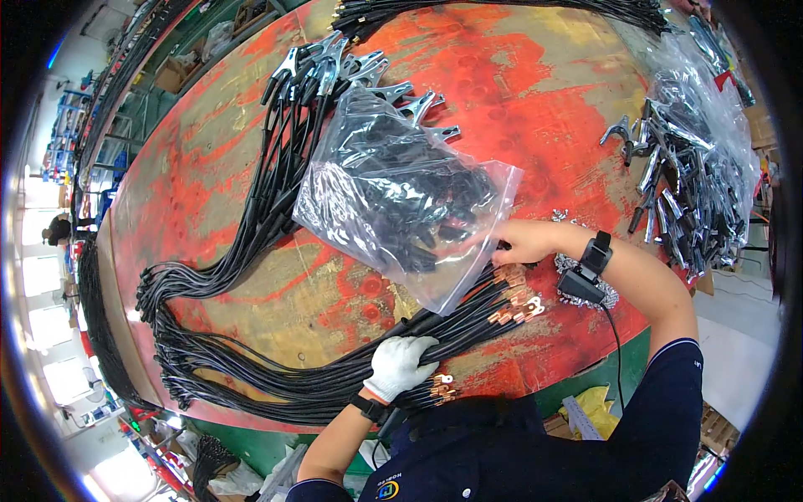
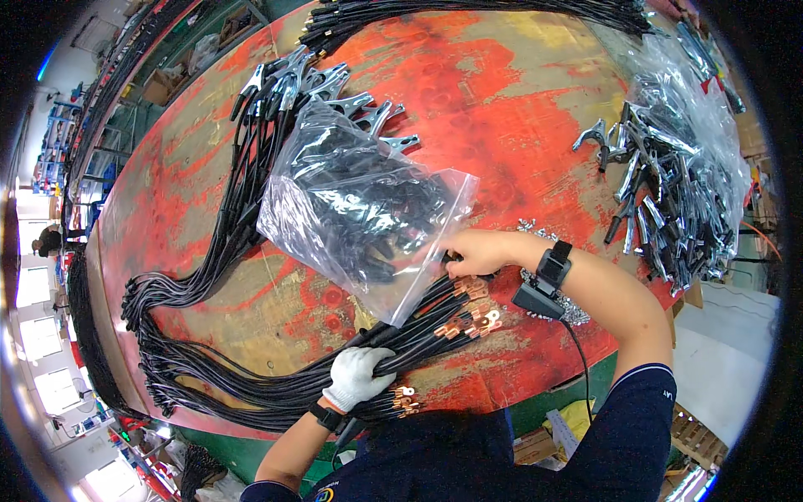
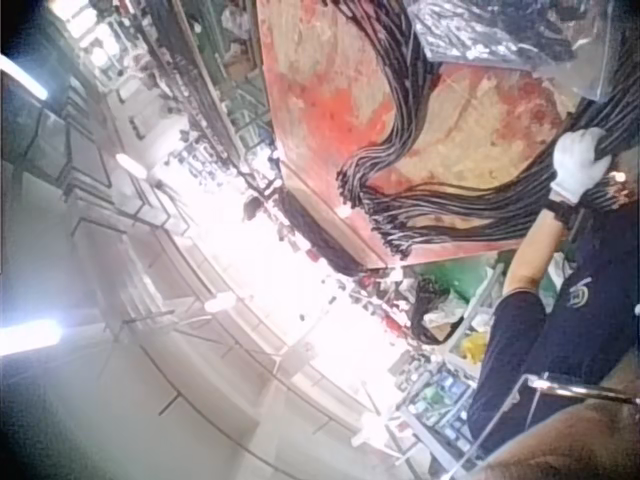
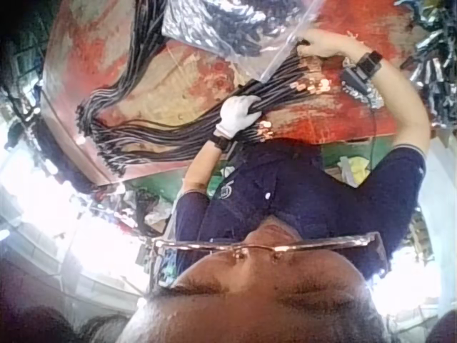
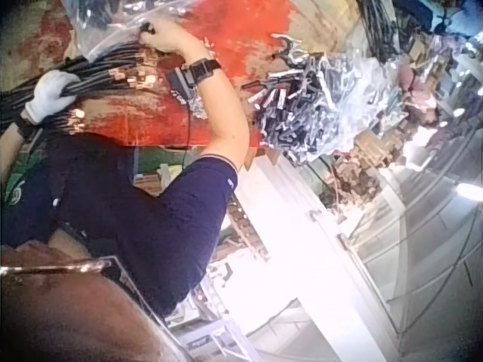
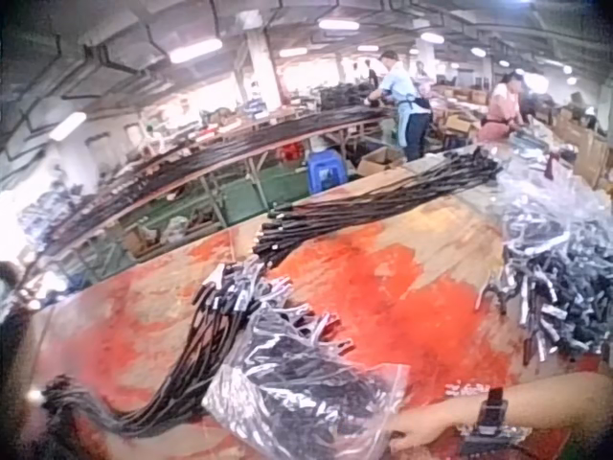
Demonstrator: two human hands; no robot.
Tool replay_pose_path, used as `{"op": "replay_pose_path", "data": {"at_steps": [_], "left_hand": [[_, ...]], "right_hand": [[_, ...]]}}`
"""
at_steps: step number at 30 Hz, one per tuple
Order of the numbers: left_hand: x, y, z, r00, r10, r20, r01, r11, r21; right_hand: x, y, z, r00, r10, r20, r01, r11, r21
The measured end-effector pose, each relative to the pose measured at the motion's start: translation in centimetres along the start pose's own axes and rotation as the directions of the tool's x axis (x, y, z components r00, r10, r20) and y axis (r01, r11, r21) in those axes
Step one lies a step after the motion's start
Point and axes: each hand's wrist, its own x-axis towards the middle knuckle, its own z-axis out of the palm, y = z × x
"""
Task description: Installing protective rubber covers onto the terminal ends of thick electrical cables.
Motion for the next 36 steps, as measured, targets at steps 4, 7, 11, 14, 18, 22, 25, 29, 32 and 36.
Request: {"op": "replay_pose_path", "data": {"at_steps": [4,7,11,14,18,22,25,29,32,36], "left_hand": [[0.2,0.1,0.0,1.0,-0.005,0.019,0.004,1.0,0.01],[0.1,0.1,0.0,1.0,-0.009,0.006,0.009,1.0,0.019],[0.2,0.3,0.2,1.0,-0.001,-0.011,0.001,1.0,0.004],[0.0,0.2,0.5,1.0,0.008,-0.019,-0.008,1.0,0.002],[-0.2,-0.2,0.4,1.0,0.004,-0.027,-0.004,1.0,0.005],[0.3,0.0,0.3,0.998,0.042,-0.052,-0.043,0.999,-0.016],[0.8,0.2,0.9,0.985,0.057,-0.166,-0.063,0.998,-0.029],[1.9,3.3,-0.2,0.996,-0.081,0.026,0.085,0.968,-0.236],[0.6,6.4,-3.2,0.974,-0.127,0.187,0.194,0.895,-0.402],[-1.5,9.7,-5.7,0.904,-0.397,0.16,0.393,0.622,-0.677]], "right_hand": [[0.9,-0.6,-1.0,0.971,0.086,-0.223,-0.115,0.986,-0.122],[2.8,-0.6,-0.4,0.943,0.137,-0.304,-0.217,0.945,-0.246],[5.4,-1.0,1.7,0.99,-0.108,-0.092,0.043,0.845,-0.533],[6.9,0.1,2.5,0.983,-0.179,0.031,0.16,0.774,-0.613],[7.4,-0.6,1.9,0.997,-0.04,0.064,0.067,0.848,-0.526],[1.2,-1.1,-1.1,0.982,0.16,-0.101,-0.179,0.957,-0.227],[-6.4,-2.5,-0.9,0.894,0.197,-0.403,-0.12,0.971,0.209],[-15.9,-5.2,6.0,0.563,0.538,-0.628,0.177,0.664,0.727],[-16.1,-5.0,12.2,0.432,0.47,-0.77,0.282,0.74,0.61],[-16.8,-7.0,17.1,0.439,0.529,-0.726,0.334,0.654,0.679]]}}
